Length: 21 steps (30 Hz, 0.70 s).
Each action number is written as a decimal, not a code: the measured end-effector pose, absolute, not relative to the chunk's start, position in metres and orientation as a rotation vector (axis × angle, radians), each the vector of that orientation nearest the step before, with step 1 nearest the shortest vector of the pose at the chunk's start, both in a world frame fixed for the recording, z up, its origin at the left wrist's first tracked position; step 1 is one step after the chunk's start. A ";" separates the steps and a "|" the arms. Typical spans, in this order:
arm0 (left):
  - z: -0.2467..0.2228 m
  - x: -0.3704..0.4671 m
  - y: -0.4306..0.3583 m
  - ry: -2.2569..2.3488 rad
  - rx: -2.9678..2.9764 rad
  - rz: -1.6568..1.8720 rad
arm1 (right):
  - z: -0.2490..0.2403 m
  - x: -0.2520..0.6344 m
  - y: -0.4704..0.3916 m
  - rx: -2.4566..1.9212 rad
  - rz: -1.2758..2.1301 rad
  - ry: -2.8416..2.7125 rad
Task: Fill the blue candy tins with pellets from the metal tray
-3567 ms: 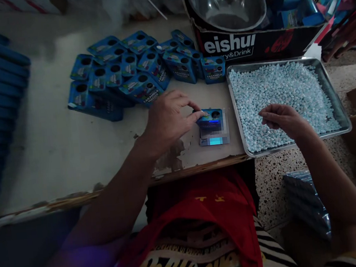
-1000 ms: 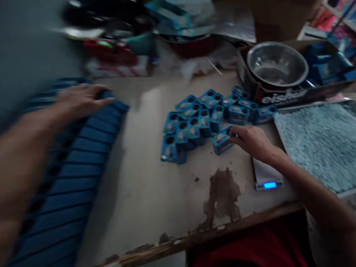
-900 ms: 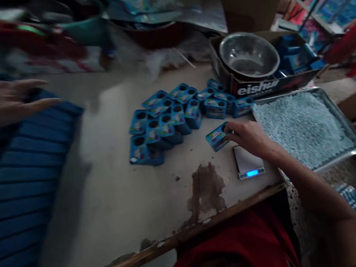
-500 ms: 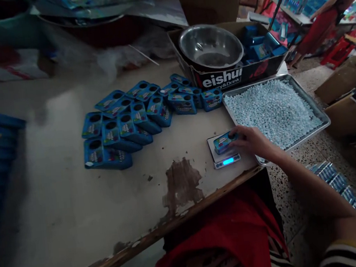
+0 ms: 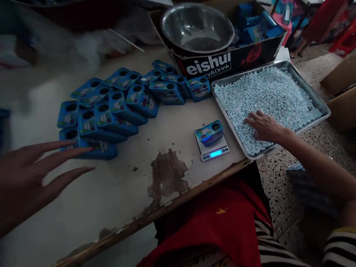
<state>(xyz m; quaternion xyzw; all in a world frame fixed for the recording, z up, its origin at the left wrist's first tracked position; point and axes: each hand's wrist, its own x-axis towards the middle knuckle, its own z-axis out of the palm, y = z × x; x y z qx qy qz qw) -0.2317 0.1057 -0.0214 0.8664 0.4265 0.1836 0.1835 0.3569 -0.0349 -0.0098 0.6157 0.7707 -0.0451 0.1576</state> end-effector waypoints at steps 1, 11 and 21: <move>-0.018 -0.225 0.104 1.209 2.524 0.505 | -0.014 0.359 -0.031 1.774 -0.119 2.220; -0.013 -0.174 0.088 0.937 2.878 0.488 | -0.008 0.417 -0.009 2.700 -1.779 1.786; -0.029 -0.057 0.050 0.976 2.319 0.727 | -0.010 0.378 -0.023 2.652 -2.537 1.519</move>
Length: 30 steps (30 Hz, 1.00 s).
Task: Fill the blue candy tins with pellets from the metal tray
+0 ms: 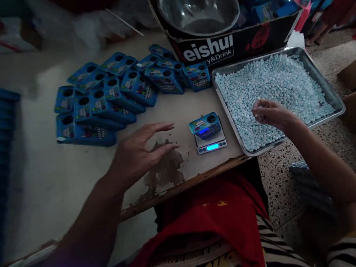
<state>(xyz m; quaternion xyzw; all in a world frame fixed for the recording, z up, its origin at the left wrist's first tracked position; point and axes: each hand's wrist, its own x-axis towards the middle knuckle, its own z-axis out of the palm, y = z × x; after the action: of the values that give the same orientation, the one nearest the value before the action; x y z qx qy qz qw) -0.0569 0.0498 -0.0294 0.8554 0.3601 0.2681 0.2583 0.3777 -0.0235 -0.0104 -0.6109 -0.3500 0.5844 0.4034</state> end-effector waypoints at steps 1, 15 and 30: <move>-0.033 -0.048 0.047 0.987 2.245 0.731 | -0.013 0.375 -0.023 -1.566 1.448 -0.913; -0.069 -0.008 0.029 1.115 1.735 0.768 | -0.010 0.346 0.005 -1.378 1.660 -0.313; -0.059 -0.018 0.036 1.035 1.725 0.814 | 0.041 0.257 0.007 -1.526 1.323 -1.410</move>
<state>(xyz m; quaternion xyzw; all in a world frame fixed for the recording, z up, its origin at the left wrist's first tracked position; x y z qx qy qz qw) -0.0179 0.0359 -0.0588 0.7028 0.4218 0.3319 0.4669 0.2566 0.0071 0.0409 -0.5843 -0.5399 0.5064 0.3326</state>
